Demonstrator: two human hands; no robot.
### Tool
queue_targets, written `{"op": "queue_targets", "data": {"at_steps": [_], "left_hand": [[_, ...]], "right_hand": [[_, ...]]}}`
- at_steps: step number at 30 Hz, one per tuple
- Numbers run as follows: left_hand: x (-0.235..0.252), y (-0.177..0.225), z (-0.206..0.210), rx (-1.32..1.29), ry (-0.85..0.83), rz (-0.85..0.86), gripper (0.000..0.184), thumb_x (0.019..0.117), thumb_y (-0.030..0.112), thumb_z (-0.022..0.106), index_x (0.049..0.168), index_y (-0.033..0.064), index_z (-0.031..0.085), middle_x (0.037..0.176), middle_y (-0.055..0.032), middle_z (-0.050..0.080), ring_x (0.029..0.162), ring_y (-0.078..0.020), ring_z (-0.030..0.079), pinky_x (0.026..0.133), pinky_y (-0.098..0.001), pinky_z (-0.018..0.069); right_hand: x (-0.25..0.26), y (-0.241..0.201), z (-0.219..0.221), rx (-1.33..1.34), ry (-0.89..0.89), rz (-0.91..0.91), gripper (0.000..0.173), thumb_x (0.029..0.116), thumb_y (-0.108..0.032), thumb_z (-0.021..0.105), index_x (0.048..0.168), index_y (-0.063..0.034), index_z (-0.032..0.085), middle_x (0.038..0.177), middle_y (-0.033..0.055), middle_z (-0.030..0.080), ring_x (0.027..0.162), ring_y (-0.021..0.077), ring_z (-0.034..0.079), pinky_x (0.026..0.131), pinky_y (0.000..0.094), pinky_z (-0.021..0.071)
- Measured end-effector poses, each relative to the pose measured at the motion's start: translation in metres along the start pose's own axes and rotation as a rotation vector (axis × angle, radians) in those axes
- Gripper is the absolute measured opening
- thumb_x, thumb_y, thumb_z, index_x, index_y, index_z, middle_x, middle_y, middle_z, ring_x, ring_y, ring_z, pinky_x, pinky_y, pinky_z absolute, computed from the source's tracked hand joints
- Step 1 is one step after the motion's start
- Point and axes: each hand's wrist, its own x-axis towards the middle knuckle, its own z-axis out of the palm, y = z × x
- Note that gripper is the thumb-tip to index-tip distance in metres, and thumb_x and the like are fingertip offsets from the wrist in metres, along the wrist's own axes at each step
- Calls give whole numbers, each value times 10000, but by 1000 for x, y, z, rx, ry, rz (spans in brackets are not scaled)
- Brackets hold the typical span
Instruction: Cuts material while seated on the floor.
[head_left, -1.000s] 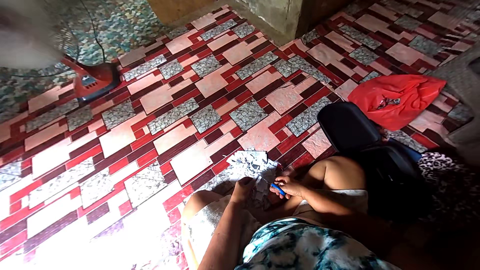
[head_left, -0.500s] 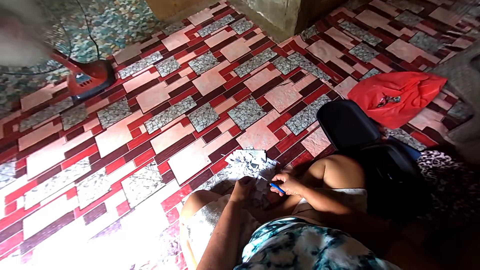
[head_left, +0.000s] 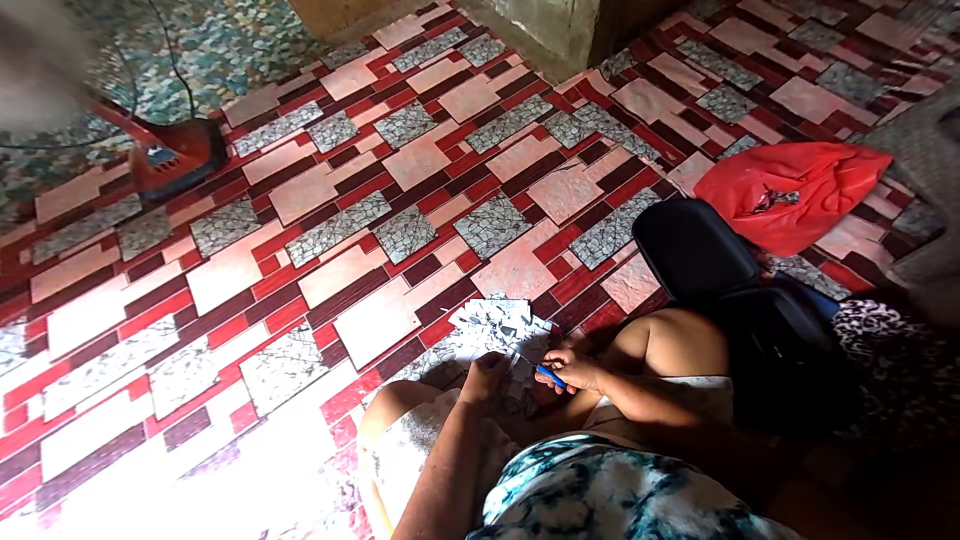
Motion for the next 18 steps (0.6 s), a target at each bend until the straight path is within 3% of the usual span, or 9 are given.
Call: {"op": "queue_targets", "data": {"at_steps": [7, 14, 18], "left_hand": [[2, -3, -1, 11, -10, 2, 141, 1047, 92, 576, 1029, -33, 639, 697, -20, 633, 487, -42, 514, 461, -183, 434], [1, -2, 0, 44, 6, 16, 136, 1037, 82, 582, 1048, -43, 634, 718, -24, 637, 501, -40, 518, 475, -188, 443], [1, 0, 0, 41, 9, 3, 143, 1042, 90, 582, 1058, -44, 630, 719, -28, 634, 507, -43, 521, 475, -185, 438]], "right_hand": [[-4, -3, -2, -45, 32, -61, 326, 962, -154, 717, 1236, -14, 609, 822, 20, 672, 575, 18, 535, 504, 186, 401], [-2, -3, -1, -51, 1, 35, 363, 990, -337, 688, 1227, -75, 602, 806, -3, 644, 577, 49, 555, 497, 203, 424], [0, -2, -1, -49, 11, 30, 373, 981, -329, 702, 1227, -66, 604, 809, 3, 642, 571, 46, 547, 493, 199, 418]]}}
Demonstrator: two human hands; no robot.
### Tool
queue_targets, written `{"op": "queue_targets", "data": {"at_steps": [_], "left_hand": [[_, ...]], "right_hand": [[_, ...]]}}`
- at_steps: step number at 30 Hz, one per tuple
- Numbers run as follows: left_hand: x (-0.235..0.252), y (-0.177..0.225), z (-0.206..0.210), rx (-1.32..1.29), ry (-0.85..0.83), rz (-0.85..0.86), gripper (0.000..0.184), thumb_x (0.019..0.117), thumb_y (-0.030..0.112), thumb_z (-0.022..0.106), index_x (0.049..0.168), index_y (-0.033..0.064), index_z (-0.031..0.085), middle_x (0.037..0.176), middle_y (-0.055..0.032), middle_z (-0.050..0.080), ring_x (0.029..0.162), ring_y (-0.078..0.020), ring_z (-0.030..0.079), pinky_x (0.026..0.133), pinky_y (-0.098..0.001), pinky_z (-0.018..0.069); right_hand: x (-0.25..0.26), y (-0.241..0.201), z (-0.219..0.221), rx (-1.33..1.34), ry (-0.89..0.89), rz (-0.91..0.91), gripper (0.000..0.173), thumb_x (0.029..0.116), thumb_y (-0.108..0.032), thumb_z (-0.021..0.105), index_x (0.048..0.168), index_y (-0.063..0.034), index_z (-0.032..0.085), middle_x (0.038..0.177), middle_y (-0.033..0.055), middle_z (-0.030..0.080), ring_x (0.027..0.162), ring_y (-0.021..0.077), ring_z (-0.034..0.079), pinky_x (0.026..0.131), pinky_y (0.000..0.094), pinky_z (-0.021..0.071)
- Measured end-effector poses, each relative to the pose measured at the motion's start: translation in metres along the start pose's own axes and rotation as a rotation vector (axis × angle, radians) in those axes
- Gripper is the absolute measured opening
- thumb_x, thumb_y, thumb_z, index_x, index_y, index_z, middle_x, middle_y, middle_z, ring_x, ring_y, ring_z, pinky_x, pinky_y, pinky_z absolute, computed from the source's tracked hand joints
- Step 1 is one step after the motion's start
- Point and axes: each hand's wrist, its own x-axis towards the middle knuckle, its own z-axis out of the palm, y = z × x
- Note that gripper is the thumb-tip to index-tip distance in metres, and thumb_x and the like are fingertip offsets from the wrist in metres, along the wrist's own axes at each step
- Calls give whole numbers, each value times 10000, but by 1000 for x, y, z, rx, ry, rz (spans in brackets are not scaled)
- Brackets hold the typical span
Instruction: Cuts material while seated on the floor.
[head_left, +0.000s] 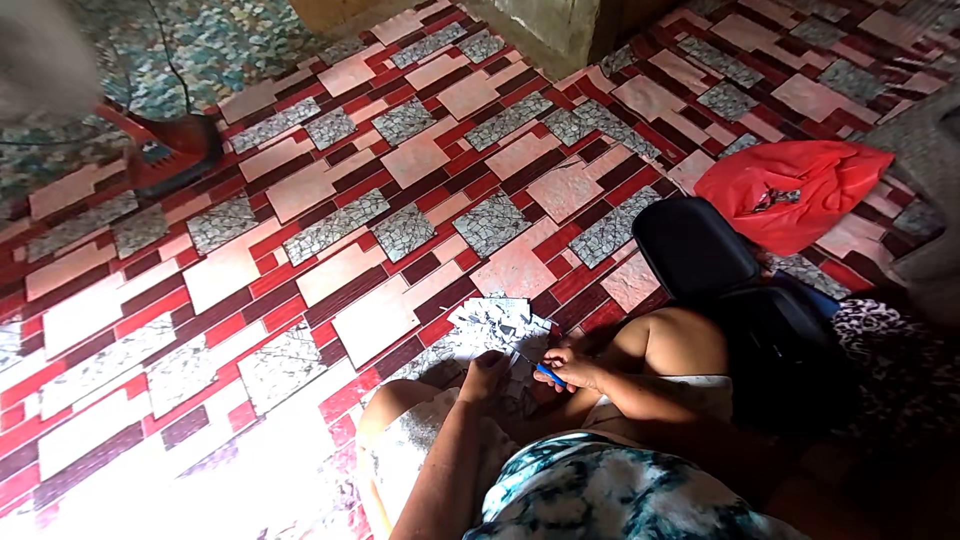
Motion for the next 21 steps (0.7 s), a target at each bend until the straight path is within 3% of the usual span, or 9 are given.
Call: {"op": "queue_targets", "data": {"at_steps": [14, 19, 21], "left_hand": [[1, -1, 1, -46, -28, -9, 122, 1042, 71, 571, 1024, -39, 622, 699, -23, 621, 495, -43, 513, 466, -180, 435], [2, -1, 0, -53, -26, 0, 147, 1049, 94, 571, 1036, -37, 636, 707, -21, 625, 508, -45, 527, 481, -185, 452], [2, -2, 0, -52, -25, 1, 152, 1048, 104, 577, 1037, -34, 640, 708, -20, 631, 509, -45, 530, 482, -185, 453]], "right_hand": [[1, 0, 0, -19, -14, -10, 363, 986, -297, 699, 1248, -63, 608, 830, 7, 658, 569, 38, 539, 487, 195, 405], [-4, -4, -1, -13, 21, -105, 302, 962, -151, 711, 1205, 3, 619, 822, 22, 667, 582, 14, 541, 527, 181, 430], [-3, -2, -2, 3, 35, -98, 314, 967, -161, 708, 1219, 0, 614, 812, 19, 669, 578, 22, 546, 521, 188, 425]]}}
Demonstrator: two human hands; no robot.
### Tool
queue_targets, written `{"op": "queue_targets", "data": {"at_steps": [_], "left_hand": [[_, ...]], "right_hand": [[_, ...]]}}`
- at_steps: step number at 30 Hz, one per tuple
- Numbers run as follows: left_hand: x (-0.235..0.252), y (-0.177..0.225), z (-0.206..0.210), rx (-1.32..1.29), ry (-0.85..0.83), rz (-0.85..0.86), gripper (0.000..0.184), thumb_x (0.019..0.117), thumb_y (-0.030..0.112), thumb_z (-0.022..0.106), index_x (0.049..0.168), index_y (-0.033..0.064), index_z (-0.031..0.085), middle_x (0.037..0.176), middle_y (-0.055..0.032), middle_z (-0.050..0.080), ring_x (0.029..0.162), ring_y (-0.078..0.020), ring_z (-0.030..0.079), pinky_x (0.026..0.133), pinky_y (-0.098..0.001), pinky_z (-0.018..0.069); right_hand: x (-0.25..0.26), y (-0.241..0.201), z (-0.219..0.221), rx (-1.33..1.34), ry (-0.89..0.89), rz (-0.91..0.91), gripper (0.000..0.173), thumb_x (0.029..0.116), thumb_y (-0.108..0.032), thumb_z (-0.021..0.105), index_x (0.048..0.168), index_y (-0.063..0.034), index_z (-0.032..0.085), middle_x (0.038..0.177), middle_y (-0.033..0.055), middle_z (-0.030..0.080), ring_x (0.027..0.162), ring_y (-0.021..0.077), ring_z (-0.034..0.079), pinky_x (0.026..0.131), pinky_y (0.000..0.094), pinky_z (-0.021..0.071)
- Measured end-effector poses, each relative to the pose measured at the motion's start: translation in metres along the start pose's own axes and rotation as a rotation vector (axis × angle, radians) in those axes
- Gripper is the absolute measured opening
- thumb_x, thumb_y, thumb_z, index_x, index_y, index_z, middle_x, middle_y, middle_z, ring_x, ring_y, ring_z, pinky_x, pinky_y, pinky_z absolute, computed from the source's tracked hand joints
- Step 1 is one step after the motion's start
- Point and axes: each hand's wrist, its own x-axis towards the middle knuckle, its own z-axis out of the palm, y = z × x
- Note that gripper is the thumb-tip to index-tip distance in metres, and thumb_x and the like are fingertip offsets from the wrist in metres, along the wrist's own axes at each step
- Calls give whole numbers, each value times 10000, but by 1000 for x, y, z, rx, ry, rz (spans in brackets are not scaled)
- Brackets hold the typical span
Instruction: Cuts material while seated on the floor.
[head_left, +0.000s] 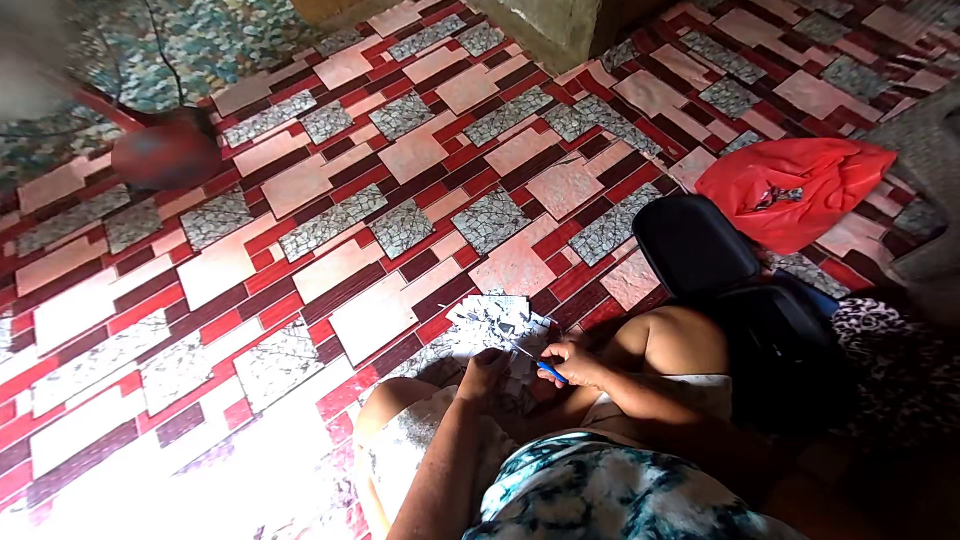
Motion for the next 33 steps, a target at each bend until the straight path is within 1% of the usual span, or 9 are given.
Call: {"op": "queue_targets", "data": {"at_steps": [3, 10, 15, 18, 21, 23, 26, 28, 33], "left_hand": [[-1, 1, 1, -6, 13, -10, 144, 1051, 96, 568, 1040, -36, 626, 708, -23, 626, 500, -52, 522, 470, -191, 446], [0, 0, 1, -36, 15, -8, 120, 1048, 74, 562, 1026, -32, 615, 712, -26, 628, 501, -51, 520, 470, -190, 442], [-1, 1, 2, -37, 4, -12, 122, 1049, 77, 562, 1017, -29, 612, 701, -22, 620, 497, -51, 519, 468, -188, 443], [0, 2, 1, -35, -12, -24, 138, 1053, 93, 563, 1047, -33, 620, 707, -25, 629, 491, -47, 517, 460, -184, 440], [-1, 0, -5, -30, -35, -27, 143, 1027, 93, 613, 1067, -39, 651, 741, -29, 660, 545, -58, 567, 520, -201, 492], [-2, -1, -8, -42, -24, -29, 113, 1004, 65, 636, 1045, -38, 657, 751, -31, 662, 584, -74, 598, 562, -223, 526], [-3, 1, -9, -86, 27, -47, 120, 1013, 64, 620, 1051, -46, 650, 748, -47, 665, 553, -79, 586, 524, -218, 510], [-3, 1, -7, -109, 49, -63, 119, 1021, 57, 604, 1058, -49, 642, 746, -53, 659, 543, -82, 578, 512, -215, 502], [-1, 1, -3, -88, 9, -50, 95, 1019, 46, 595, 1039, -41, 630, 769, -44, 656, 599, -86, 604, 578, -231, 531]], "right_hand": [[2, 2, 0, 35, -17, 66, 320, 994, -269, 683, 1214, -50, 607, 792, -5, 641, 577, 46, 555, 499, 202, 429], [4, 4, 1, -11, -86, 73, 351, 996, -302, 680, 1238, -60, 600, 811, -2, 642, 583, 43, 547, 502, 199, 418], [5, 4, 2, -30, -67, 35, 316, 985, -264, 695, 1215, -58, 627, 811, -4, 653, 571, 30, 531, 492, 192, 394], [3, 4, 2, -16, -36, -9, 297, 965, -186, 713, 1189, -9, 633, 825, 17, 658, 594, 25, 542, 535, 191, 435], [4, 6, 0, -7, -11, -40, 320, 942, -142, 734, 1193, 29, 633, 839, 41, 668, 619, 33, 573, 594, 200, 494], [3, 5, -1, 2, -11, -28, 319, 946, -129, 730, 1201, 33, 628, 833, 37, 673, 614, 24, 575, 588, 191, 491], [2, 1, -2, 20, -27, 52, 332, 984, -206, 692, 1239, -11, 607, 809, 13, 653, 589, 39, 557, 519, 197, 436], [3, 2, -2, 25, -54, 92, 341, 999, -252, 674, 1257, -44, 595, 803, 2, 647, 578, 43, 554, 495, 197, 422], [3, 2, 0, -6, -83, 65, 348, 996, -277, 678, 1244, -43, 607, 812, 8, 651, 589, 52, 551, 511, 210, 425]]}}
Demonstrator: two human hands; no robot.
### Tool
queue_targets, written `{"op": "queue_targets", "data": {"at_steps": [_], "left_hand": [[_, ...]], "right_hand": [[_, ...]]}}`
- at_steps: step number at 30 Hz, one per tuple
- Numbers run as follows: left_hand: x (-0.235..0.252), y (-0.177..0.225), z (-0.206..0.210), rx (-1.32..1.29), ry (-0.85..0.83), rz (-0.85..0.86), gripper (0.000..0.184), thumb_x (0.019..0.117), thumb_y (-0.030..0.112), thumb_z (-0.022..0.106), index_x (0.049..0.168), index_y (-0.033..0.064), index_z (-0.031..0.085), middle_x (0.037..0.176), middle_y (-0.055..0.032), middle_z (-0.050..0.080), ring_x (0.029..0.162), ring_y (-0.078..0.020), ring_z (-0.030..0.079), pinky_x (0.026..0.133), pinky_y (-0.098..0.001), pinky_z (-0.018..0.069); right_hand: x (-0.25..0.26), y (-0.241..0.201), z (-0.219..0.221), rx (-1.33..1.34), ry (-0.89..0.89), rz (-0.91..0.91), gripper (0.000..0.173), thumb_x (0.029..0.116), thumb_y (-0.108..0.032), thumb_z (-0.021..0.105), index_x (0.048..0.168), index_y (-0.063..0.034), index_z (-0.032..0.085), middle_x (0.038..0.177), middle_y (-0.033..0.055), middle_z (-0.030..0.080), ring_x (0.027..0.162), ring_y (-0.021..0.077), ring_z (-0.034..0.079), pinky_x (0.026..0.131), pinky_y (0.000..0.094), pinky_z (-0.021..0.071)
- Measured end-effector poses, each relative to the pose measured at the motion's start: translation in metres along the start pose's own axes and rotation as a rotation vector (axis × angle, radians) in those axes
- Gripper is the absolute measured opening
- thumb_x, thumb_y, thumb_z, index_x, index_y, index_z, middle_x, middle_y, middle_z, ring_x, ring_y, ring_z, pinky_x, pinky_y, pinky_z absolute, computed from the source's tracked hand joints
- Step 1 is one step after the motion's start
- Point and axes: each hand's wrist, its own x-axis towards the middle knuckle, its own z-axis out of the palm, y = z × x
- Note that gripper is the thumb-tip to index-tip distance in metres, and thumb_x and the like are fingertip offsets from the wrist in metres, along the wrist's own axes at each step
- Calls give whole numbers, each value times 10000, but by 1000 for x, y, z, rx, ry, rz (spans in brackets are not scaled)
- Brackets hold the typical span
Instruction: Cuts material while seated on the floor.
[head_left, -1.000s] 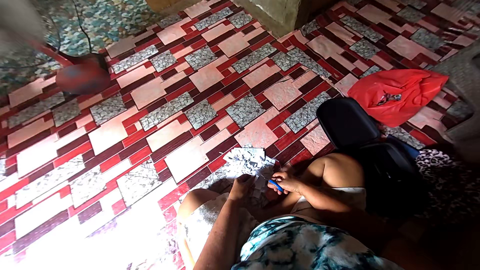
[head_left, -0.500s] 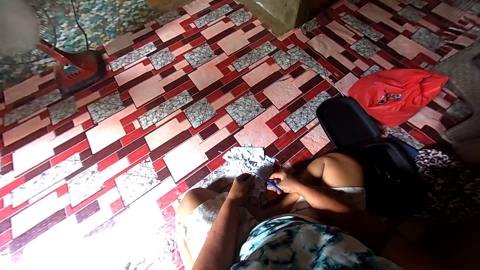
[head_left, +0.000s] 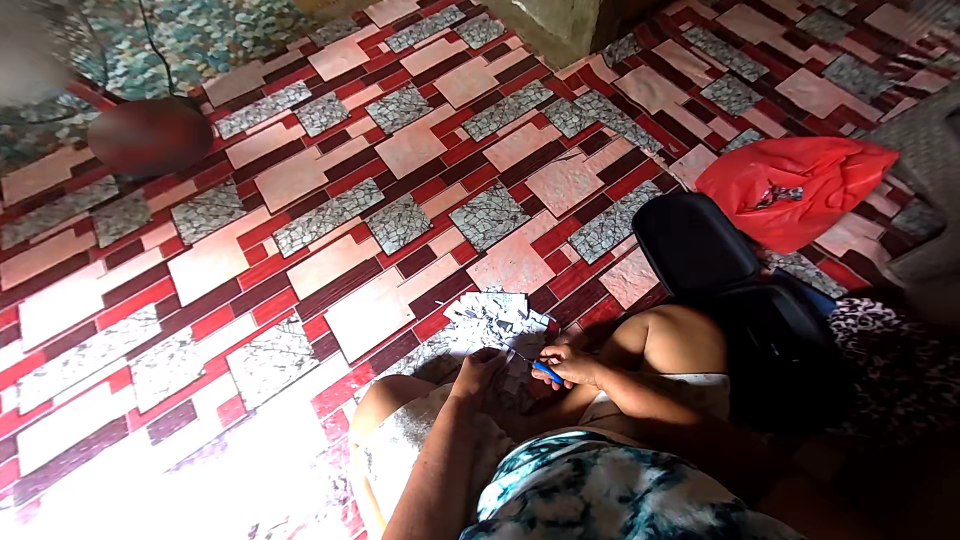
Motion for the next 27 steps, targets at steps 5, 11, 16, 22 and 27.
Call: {"op": "queue_targets", "data": {"at_steps": [5, 11, 16, 22, 27], "left_hand": [[0, 0, 2, -36, 18, 3, 89, 1025, 38, 586, 1035, -44, 619, 766, -53, 654, 588, -94, 606, 563, -229, 532], [0, 1, 3, -35, 12, 9, 76, 1016, 37, 600, 1016, -36, 623, 744, -46, 658, 570, -83, 597, 544, -217, 519], [0, 1, 3, -29, -7, 6, 102, 1016, 66, 620, 1026, -35, 636, 755, -45, 664, 574, -79, 601, 548, -215, 523], [2, 0, 2, -48, 14, 6, 95, 1018, 60, 615, 1034, -34, 624, 758, -53, 663, 565, -88, 604, 535, -220, 527], [2, 0, 2, -38, 19, 2, 81, 1021, 41, 596, 1031, -37, 615, 769, -48, 656, 582, -91, 610, 554, -226, 535]], "right_hand": [[0, 1, -1, 15, -9, -9, 333, 990, -282, 688, 1219, -53, 612, 793, -5, 646, 580, 41, 551, 494, 197, 414], [2, 2, -1, 20, -9, -8, 315, 990, -272, 688, 1215, -64, 614, 801, -12, 656, 565, 27, 545, 481, 181, 401], [1, 1, 0, -10, 41, -77, 303, 963, -147, 711, 1199, 22, 623, 865, 37, 675, 616, 25, 573, 576, 193, 485], [0, -1, -2, 39, 46, -1, 310, 988, -233, 687, 1209, -31, 607, 787, -1, 648, 579, 41, 563, 505, 194, 435], [1, -1, -1, -32, -32, 40, 344, 999, -290, 676, 1245, -62, 600, 839, 5, 651, 627, 51, 567, 531, 209, 432]]}}
